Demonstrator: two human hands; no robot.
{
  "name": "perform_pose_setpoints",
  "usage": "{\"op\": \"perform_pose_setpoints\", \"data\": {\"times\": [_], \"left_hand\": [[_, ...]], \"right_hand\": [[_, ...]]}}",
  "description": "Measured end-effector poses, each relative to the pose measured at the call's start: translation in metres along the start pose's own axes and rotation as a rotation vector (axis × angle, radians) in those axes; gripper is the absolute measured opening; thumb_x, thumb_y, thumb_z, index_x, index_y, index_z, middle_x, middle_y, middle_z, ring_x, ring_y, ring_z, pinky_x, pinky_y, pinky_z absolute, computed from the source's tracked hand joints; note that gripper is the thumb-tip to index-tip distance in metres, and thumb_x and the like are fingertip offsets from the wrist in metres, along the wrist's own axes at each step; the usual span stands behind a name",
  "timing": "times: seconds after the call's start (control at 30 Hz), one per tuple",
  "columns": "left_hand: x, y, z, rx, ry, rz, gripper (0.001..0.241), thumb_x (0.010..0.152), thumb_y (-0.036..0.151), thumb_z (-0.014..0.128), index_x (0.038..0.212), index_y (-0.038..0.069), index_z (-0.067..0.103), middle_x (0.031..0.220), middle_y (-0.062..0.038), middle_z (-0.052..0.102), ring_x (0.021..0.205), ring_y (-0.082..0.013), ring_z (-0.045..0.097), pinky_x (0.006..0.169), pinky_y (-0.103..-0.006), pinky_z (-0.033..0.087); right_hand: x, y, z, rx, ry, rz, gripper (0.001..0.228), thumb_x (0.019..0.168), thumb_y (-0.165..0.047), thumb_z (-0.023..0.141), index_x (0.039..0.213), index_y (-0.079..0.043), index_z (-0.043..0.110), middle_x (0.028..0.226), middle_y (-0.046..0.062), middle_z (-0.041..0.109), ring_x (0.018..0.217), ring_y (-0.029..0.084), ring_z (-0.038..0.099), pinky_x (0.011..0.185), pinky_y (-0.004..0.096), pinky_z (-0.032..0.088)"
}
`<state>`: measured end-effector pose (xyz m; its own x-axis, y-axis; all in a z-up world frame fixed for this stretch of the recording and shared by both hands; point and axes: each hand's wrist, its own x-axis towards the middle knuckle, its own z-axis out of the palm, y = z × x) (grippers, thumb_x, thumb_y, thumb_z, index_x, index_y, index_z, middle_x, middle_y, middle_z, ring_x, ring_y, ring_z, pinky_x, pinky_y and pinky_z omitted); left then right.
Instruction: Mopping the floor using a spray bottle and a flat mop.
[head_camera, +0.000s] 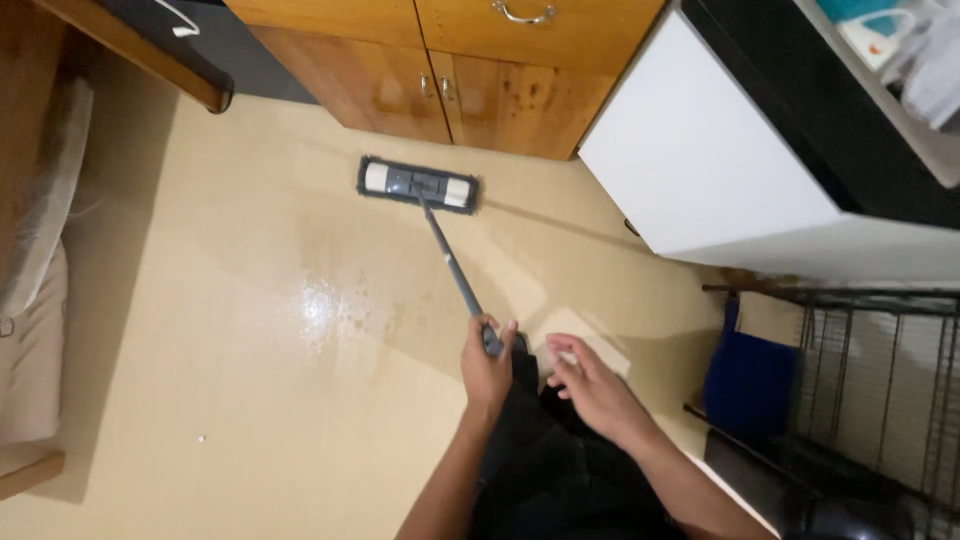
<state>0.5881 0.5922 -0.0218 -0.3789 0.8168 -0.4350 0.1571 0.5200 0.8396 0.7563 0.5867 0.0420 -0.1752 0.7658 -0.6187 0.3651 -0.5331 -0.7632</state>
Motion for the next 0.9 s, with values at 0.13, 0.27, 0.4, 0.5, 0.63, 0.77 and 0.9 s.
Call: {"op": "perform_pose_setpoints", "data": {"times": [0.13,0.27,0.4,0.5,0.63,0.77,0.9], "left_hand": [[-0.062,-0.044,-0.011,0.053,-0.032,-0.078,0.035,0.092,0.036,0.077,0.106,0.011,0.057,0.091,-0.023,0.064,0.083,-0.0359,0.062,0.077,-0.0416,0.049],[-0.133,-0.086,-0.027,0.082,0.024,0.460,0.033,0.085,0.026,0.081,0.103,0.008,0.059,0.108,-0.018,0.064,0.101,-0.0400,0.061,0.086,-0.0480,0.050],[-0.193,-0.149,-0.047,0.252,-0.089,0.561,0.039,0.077,0.019,0.079,0.109,0.007,0.061,0.116,-0.020,0.064,0.125,-0.0561,0.046,0.099,-0.0610,0.039],[-0.228,-0.184,-0.068,0.281,-0.232,0.666,0.031,0.091,0.018,0.068,0.120,0.010,0.060,0.122,-0.015,0.066,0.136,-0.0529,0.048,0.115,-0.0622,0.032],[-0.248,-0.186,-0.109,0.263,-0.405,0.683,0.037,0.091,0.021,0.068,0.123,0.006,0.056,0.123,-0.017,0.064,0.141,-0.0536,0.041,0.118,-0.0593,0.029],[-0.243,-0.169,-0.146,0.168,-0.622,0.533,0.052,0.087,0.020,0.069,0.133,0.010,0.049,0.121,-0.016,0.069,0.124,-0.0421,0.062,0.110,-0.0503,0.046],[-0.188,-0.207,-0.169,0.011,-0.803,0.338,0.055,0.090,0.019,0.062,0.143,0.009,0.050,0.115,-0.019,0.075,0.110,-0.0354,0.075,0.095,-0.0437,0.057]], "right_hand": [[-0.039,0.038,0.033,-0.174,0.037,-0.128,0.052,0.100,-0.040,0.054,0.141,-0.009,0.052,0.133,0.008,0.063,0.090,0.020,0.068,0.086,0.032,0.056],[-0.083,0.064,0.065,-0.279,0.043,-0.107,0.059,0.097,-0.044,0.057,0.144,-0.009,0.048,0.133,0.013,0.062,0.103,0.024,0.070,0.093,0.034,0.055],[-0.124,0.156,0.111,-0.391,0.047,-0.256,0.063,0.101,-0.045,0.058,0.148,-0.004,0.045,0.141,0.024,0.058,0.131,0.037,0.057,0.106,0.040,0.046],[-0.180,0.148,0.146,-0.303,0.031,-0.114,0.076,0.097,-0.047,0.058,0.151,-0.001,0.031,0.141,0.023,0.057,0.132,0.034,0.059,0.107,0.039,0.047],[-0.224,0.143,0.178,-0.269,0.073,0.030,0.074,0.100,-0.046,0.055,0.155,-0.006,0.025,0.145,0.024,0.053,0.129,0.036,0.056,0.104,0.041,0.046],[-0.234,0.132,0.211,-0.239,0.283,0.142,0.063,0.097,-0.039,0.051,0.154,-0.014,0.038,0.108,0.023,0.074,0.096,0.040,0.073,0.085,0.046,0.058],[-0.181,0.206,0.259,-0.450,0.548,-0.134,0.046,0.102,-0.033,0.053,0.143,-0.012,0.055,0.106,0.025,0.072,0.096,0.047,0.070,0.080,0.052,0.057]]}}
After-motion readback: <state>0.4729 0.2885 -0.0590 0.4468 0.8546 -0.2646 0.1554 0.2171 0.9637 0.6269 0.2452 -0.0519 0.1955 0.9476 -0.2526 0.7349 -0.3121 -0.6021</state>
